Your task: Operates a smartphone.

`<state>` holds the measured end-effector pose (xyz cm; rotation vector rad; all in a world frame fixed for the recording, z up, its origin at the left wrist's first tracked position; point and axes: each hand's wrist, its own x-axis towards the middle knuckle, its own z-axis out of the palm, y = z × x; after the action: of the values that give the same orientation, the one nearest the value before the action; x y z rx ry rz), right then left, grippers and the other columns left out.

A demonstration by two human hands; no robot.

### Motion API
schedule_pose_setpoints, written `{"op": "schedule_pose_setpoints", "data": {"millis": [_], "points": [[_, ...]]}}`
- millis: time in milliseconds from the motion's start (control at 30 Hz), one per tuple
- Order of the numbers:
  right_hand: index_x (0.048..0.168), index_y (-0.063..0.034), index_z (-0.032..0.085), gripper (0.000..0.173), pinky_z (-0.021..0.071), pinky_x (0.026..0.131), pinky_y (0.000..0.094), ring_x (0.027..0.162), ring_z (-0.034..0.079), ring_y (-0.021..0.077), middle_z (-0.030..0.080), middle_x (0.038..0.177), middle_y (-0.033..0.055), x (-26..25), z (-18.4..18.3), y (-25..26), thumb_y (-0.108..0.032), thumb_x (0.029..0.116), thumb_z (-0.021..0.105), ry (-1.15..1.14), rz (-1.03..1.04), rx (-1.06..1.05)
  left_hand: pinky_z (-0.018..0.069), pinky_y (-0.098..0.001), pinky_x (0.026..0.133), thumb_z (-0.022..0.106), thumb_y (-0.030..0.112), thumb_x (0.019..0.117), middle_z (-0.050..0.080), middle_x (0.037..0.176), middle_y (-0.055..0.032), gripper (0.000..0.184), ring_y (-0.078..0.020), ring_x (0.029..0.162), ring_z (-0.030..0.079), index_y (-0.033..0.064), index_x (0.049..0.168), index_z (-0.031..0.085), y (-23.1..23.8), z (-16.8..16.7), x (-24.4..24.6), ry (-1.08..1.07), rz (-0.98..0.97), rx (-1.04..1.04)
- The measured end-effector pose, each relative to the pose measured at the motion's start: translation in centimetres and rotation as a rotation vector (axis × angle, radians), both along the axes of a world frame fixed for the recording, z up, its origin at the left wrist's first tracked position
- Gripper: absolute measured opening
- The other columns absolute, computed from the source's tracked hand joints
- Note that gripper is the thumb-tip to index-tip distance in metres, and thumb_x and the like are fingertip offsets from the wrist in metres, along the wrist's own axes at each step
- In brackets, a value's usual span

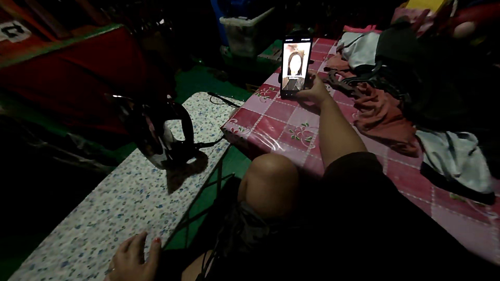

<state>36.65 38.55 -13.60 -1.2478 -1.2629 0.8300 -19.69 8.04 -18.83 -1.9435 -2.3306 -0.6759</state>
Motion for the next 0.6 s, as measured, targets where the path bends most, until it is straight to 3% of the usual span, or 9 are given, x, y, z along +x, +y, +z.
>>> {"op": "schedule_pose_setpoints", "data": {"millis": [133,233,367,600], "points": [[0.150,0.0016,0.035,0.088,0.0579,0.090,0.0395,0.104,0.068,0.0265,0.061,0.128,0.0265,0.25,-0.28,0.21,0.015,0.0731,0.076,0.004,0.005,0.018,0.0324,-0.0733,0.103,0.051,0.044,0.1001,0.054,0.138,-0.0347,0.059,-0.0567,0.130,0.048,-0.0038,0.132,0.062,-0.06,-0.06,-0.10,0.004,-0.002,0.008],[0.150,0.0016,0.035,0.089,0.0579,0.092,0.0392,0.107,0.068,0.0260,0.062,0.128,0.0255,0.55,-0.53,0.45,0.014,0.0720,0.077,0.002,0.027,0.028,0.0330,-0.0737,0.102,0.051,0.044,0.1003,0.054,0.137,-0.0360,0.059,-0.0578,0.128,0.049,-0.0048,0.132,0.062,0.03,-0.02,-0.12,0.002,-0.013,0.013],[0.150,0.0033,0.033,0.098,0.0584,0.093,0.0418,0.110,0.068,0.0287,0.061,0.130,0.0268,0.65,-0.98,0.96,0.011,0.0641,0.079,-0.007,0.036,0.070,0.0328,-0.0740,0.102,0.050,0.043,0.1005,0.054,0.137,-0.0356,0.058,-0.0569,0.128,0.049,-0.0042,0.133,0.061,0.13,-0.06,-0.19,-0.003,-0.020,0.006],[0.151,0.0012,0.033,0.096,0.0581,0.092,0.0410,0.109,0.068,0.0277,0.062,0.129,0.0263,0.54,-0.72,0.66,0.015,0.0676,0.077,-0.026,0.028,0.027,0.0330,-0.0743,0.101,0.047,0.046,0.1015,0.054,0.137,-0.0356,0.061,-0.0583,0.127,0.049,-0.0041,0.132,0.061,0.04,-0.21,0.08,0.037,-0.007,0.018]]}}
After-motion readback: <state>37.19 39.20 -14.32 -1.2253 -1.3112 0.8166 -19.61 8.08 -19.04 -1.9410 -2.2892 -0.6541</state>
